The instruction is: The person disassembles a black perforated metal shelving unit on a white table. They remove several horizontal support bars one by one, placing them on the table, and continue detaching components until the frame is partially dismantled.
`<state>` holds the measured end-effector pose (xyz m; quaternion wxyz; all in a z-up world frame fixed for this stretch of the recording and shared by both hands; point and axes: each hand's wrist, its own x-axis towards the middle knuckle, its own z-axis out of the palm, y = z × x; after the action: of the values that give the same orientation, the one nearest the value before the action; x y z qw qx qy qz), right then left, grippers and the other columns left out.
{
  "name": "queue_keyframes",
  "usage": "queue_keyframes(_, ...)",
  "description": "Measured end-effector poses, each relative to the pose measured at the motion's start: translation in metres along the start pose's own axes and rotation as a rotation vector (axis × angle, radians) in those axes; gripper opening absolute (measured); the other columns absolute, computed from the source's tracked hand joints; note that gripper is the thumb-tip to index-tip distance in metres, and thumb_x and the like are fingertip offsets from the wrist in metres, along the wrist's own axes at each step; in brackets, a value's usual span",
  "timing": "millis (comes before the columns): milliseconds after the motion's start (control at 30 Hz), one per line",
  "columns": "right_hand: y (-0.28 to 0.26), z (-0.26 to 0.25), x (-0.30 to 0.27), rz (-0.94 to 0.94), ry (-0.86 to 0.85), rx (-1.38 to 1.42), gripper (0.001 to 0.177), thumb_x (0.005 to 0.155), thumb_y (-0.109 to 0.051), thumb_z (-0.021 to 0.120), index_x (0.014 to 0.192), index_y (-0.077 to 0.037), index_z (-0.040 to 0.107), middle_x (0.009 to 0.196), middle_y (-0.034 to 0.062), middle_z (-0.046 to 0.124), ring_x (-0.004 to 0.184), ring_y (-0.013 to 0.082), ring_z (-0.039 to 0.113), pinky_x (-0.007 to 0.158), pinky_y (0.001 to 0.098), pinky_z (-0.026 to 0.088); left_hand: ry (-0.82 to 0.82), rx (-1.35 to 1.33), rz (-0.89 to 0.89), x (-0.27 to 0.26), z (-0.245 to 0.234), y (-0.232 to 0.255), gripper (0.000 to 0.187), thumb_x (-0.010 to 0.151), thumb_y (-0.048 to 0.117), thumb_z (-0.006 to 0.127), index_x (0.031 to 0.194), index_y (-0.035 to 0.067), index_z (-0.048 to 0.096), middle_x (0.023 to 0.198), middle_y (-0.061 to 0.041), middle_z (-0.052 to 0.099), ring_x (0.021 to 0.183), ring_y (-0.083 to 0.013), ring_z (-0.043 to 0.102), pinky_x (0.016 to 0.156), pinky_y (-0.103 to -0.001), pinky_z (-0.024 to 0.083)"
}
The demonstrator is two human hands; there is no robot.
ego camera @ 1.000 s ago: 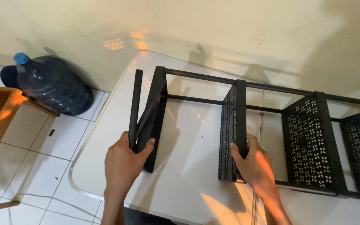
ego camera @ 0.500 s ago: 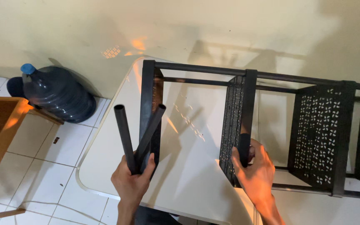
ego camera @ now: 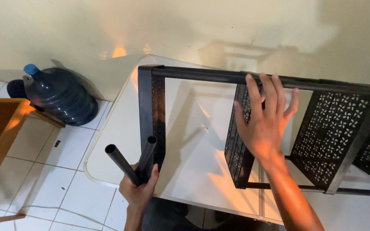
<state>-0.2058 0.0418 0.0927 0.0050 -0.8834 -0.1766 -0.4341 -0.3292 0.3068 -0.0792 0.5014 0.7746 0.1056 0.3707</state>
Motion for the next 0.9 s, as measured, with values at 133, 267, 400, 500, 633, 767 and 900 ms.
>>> queue_keyframes(133, 0.011, 0.020, 0.032, -0.022, 0.000, 0.099, 0.037, 0.099, -0.018, 0.080, 0.133, -0.011, 0.068, 0.119, 0.0053, 0.063, 0.126, 0.0266, 0.055, 0.113, 0.0563, 0.028, 0.008, 0.061, 0.014, 0.005, -0.004, 0.002, 0.036, 0.077, 0.017, 0.090, 0.104, -0.002, 0.075, 0.063, 0.000, 0.063, 0.052, -0.0054, 0.055, 0.049, -0.022, 0.042)
queue_keyframes(267, 0.015, 0.030, 0.033, -0.024, 0.019, 0.267, 0.021, 0.101, -0.014, 0.080, 0.121, -0.010, 0.074, 0.109, 0.0051, 0.063, 0.114, 0.0269, 0.056, 0.107, 0.0446, 0.038, 0.031, 0.126, 0.043, 0.005, -0.005, 0.005, 0.039, 0.074, 0.019, 0.091, 0.103, 0.000, 0.075, 0.065, -0.003, 0.065, 0.050, -0.0068, 0.056, 0.049, -0.022, 0.042)
queue_keyframes(400, 0.021, 0.032, 0.027, -0.038, 0.037, 0.271, 0.019, 0.101, -0.015, 0.082, 0.117, -0.009, 0.073, 0.107, 0.0030, 0.064, 0.116, 0.0248, 0.057, 0.107, 0.0427, 0.037, 0.058, 0.128, 0.099, 0.006, 0.001, 0.004, 0.039, 0.073, 0.020, 0.091, 0.102, 0.001, 0.074, 0.064, -0.001, 0.064, 0.050, -0.0058, 0.057, 0.048, -0.022, 0.042)
queue_keyframes(500, 0.024, 0.032, 0.028, -0.035, 0.013, 0.271, 0.018, 0.103, -0.014, 0.083, 0.118, -0.010, 0.074, 0.106, 0.0030, 0.063, 0.110, 0.0228, 0.057, 0.103, 0.0393, 0.037, 0.061, 0.123, 0.069, 0.006, 0.009, 0.000, 0.035, 0.072, 0.017, 0.092, 0.099, 0.000, 0.077, 0.059, -0.002, 0.060, 0.045, -0.0084, 0.051, 0.045, -0.024, 0.039)
queue_keyframes(633, 0.028, 0.030, 0.032, -0.036, 0.019, 0.238, 0.019, 0.103, -0.015, 0.084, 0.119, -0.012, 0.074, 0.106, 0.0010, 0.062, 0.110, 0.0214, 0.056, 0.103, 0.0382, 0.036, 0.071, 0.115, 0.134, 0.011, 0.020, -0.009, 0.035, 0.072, 0.017, 0.092, 0.095, -0.002, 0.074, 0.059, -0.002, 0.056, 0.047, -0.0079, 0.051, 0.046, -0.025, 0.038)
queue_keyframes(767, 0.022, 0.017, 0.025, -0.040, 0.039, 0.217, 0.024, 0.101, -0.017, 0.086, 0.120, -0.011, 0.074, 0.106, 0.0018, 0.058, 0.107, 0.0214, 0.054, 0.100, 0.0391, 0.033, 0.061, 0.089, 0.071, 0.006, 0.021, -0.016, 0.032, 0.072, 0.016, 0.091, 0.093, -0.002, 0.073, 0.060, -0.001, 0.057, 0.048, -0.0087, 0.050, 0.046, -0.025, 0.038)
queue_keyframes(900, 0.011, 0.007, 0.017, -0.012, 0.026, 0.215, 0.029, 0.094, -0.018, 0.086, 0.121, -0.013, 0.075, 0.110, 0.0027, 0.056, 0.111, 0.0240, 0.053, 0.100, 0.0410, 0.031, 0.058, 0.117, -0.060, 0.004, 0.018, -0.030, 0.036, 0.072, 0.020, 0.093, 0.087, 0.000, 0.068, 0.059, -0.001, 0.058, 0.049, -0.0081, 0.052, 0.047, -0.025, 0.040)
